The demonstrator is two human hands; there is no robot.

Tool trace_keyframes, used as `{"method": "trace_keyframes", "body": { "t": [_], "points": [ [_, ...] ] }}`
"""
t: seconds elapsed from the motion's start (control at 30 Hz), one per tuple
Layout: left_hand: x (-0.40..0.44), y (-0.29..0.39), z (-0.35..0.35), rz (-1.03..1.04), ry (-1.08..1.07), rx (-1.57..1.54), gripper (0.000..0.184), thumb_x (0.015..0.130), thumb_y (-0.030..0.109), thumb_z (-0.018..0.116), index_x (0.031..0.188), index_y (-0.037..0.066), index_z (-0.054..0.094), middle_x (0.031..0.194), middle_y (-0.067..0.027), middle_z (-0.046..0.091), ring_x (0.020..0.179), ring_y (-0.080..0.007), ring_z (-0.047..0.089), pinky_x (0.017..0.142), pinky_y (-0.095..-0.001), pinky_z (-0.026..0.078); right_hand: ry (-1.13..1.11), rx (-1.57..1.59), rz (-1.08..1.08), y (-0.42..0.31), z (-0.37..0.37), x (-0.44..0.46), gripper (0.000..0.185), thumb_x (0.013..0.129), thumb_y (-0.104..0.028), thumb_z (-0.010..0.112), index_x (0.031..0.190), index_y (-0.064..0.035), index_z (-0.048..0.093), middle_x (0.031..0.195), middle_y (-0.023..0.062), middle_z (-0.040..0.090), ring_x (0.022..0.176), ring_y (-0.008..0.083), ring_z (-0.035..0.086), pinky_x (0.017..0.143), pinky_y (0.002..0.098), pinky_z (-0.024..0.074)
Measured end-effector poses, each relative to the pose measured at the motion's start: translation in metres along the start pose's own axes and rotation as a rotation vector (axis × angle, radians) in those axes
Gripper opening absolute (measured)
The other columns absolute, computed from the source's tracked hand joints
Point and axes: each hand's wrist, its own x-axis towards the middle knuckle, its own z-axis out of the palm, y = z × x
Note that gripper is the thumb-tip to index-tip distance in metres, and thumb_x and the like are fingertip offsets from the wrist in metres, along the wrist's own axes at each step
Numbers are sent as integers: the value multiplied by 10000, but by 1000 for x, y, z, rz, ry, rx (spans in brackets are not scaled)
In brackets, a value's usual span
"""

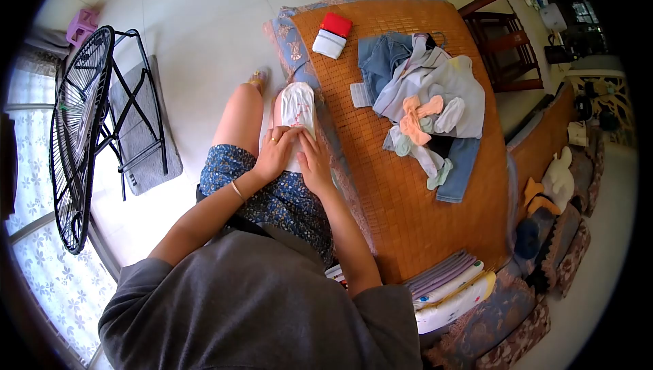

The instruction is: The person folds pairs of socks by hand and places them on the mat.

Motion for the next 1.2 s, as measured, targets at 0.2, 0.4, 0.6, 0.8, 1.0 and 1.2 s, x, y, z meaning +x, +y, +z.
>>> {"method": "trace_keyframes", "body": {
  "t": [0.2,0.4,0.6,0.8,1.0,1.2],
  "points": [
    [-2,0,3,-7,-21,49,461,850,71,553,1306,119,507,1139,-110,523,1013,-312,490,901,-404,407,24,71,55,12,6,-7,555,1001,-310,366,1440,17,276,1492,210,279,1398,376,218,1134,435,178],
    [0,8,-5,44,-2,189,486,827,81,567,1308,110,508,1182,-101,520,1091,-287,481,948,-410,380,-10,308,257,30,1,-11,567,1005,-291,369,1448,34,228,1495,241,250,1403,371,204,1139,413,171],
    [-3,-5,4,100,-135,223,498,864,170,515,1343,44,458,1431,-99,398,1367,-268,304,1110,-455,236,-6,-66,132,-36,-12,18,592,978,-265,425,1435,60,234,1487,245,262,1384,370,255,1136,434,191],
    [-7,-6,3,15,-220,72,584,909,244,454,1443,56,312,1513,-108,286,1419,-279,210,1143,-474,153,-23,-281,108,-29,18,8,640,962,-330,434,1427,67,244,1477,250,276,1372,367,280,1121,453,218],
    [-10,-6,4,-30,-224,-24,592,936,225,404,1482,77,228,1554,-101,188,1438,-282,153,1145,-481,102,4,238,415,6,5,9,718,975,-453,370,1425,82,206,1464,282,276,1365,399,271,1119,417,224],
    [18,-11,-12,-127,48,-221,450,973,176,407,1401,38,392,1467,-149,366,1402,-318,254,1138,-465,134,57,322,438,45,-20,24,633,1007,-437,315,1435,27,266,1472,234,304,1377,346,277,1127,384,210]
  ]
}}
